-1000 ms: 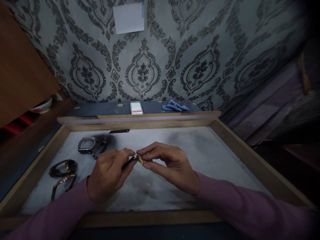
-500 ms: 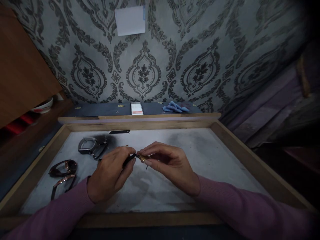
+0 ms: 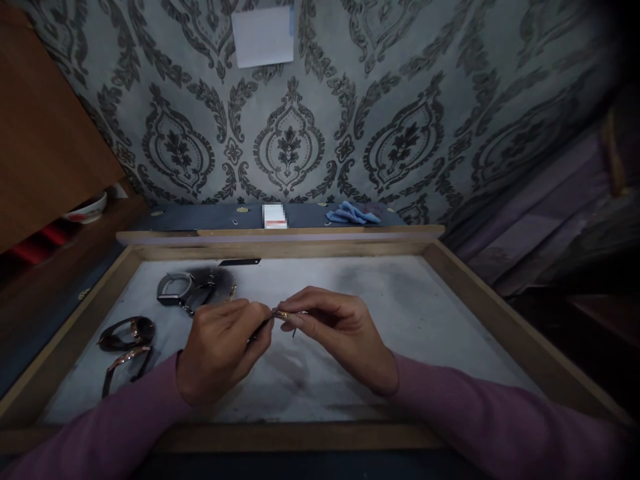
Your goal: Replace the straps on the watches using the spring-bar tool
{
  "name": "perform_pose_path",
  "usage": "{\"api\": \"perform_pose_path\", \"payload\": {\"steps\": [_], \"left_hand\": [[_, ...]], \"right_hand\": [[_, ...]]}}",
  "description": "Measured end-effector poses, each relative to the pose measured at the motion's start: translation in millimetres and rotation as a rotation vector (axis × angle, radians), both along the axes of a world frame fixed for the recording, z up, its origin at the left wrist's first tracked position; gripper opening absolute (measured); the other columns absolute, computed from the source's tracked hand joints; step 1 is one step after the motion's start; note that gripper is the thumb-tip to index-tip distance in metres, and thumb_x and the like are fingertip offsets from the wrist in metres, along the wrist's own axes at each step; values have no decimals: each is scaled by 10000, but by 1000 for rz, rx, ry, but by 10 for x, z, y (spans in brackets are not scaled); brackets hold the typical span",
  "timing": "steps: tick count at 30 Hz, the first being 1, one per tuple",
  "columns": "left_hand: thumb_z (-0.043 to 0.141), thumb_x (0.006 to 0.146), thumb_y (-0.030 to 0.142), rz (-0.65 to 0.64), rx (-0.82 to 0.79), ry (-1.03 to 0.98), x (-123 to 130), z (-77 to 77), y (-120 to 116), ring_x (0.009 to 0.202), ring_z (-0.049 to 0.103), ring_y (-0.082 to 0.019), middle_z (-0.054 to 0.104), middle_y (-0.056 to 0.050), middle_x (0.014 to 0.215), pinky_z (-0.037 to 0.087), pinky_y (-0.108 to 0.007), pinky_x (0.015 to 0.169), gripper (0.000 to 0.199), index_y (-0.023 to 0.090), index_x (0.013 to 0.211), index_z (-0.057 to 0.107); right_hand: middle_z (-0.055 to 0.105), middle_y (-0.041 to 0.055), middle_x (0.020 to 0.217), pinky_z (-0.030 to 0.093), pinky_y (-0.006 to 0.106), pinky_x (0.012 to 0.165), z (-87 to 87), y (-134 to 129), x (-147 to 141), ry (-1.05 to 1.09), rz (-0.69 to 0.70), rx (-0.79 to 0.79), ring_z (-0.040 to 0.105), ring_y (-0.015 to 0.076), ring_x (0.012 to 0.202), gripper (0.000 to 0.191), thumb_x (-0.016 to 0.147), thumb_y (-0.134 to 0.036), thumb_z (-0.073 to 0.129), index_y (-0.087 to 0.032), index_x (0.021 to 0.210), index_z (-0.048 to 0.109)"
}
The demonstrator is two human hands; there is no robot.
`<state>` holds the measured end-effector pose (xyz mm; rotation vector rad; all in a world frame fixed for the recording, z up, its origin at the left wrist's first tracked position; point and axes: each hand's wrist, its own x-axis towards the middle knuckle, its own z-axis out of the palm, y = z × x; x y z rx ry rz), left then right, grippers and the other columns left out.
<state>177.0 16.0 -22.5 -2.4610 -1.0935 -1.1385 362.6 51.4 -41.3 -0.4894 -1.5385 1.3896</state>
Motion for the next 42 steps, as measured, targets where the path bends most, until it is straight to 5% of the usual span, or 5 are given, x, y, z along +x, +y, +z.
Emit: {"api": "perform_pose_path", "payload": {"steps": [11,20,36,42], "left_hand": [[547,864,36,-16,13,43,11,-10,-14,447,440,-118,497,46,508,342,-266,486,173,166,750,554],[535,865,34,-16,49,112,23,7,-28,434,434,-131,484,45,483,338,-276,470,182,167,744,557],[552,930,145,9,-35,-31,-33,-58,10,624,658,-115,688,-1,727,466,-211,613,56,167,884,529],[533,945,159,3,-28,-12,-46,-40,17,591,633,-117,678,9,714,451,-229,587,61,171,885,527]], "right_hand": [[718,51,909,615,310,690,-24,-41,-1,-36,-46,82,698,170,839,131,837,-162,697,-232,926,764],[730,72,952,613,304,747,33,-37,37,-133,-97,343,716,166,877,208,837,-57,664,-206,955,748],[732,81,965,595,319,764,74,-19,63,-130,-99,294,708,185,916,134,819,-82,692,-188,896,724],[691,63,973,586,297,714,78,-7,68,-169,-52,267,676,159,869,231,846,-137,680,-219,1059,714]]}}
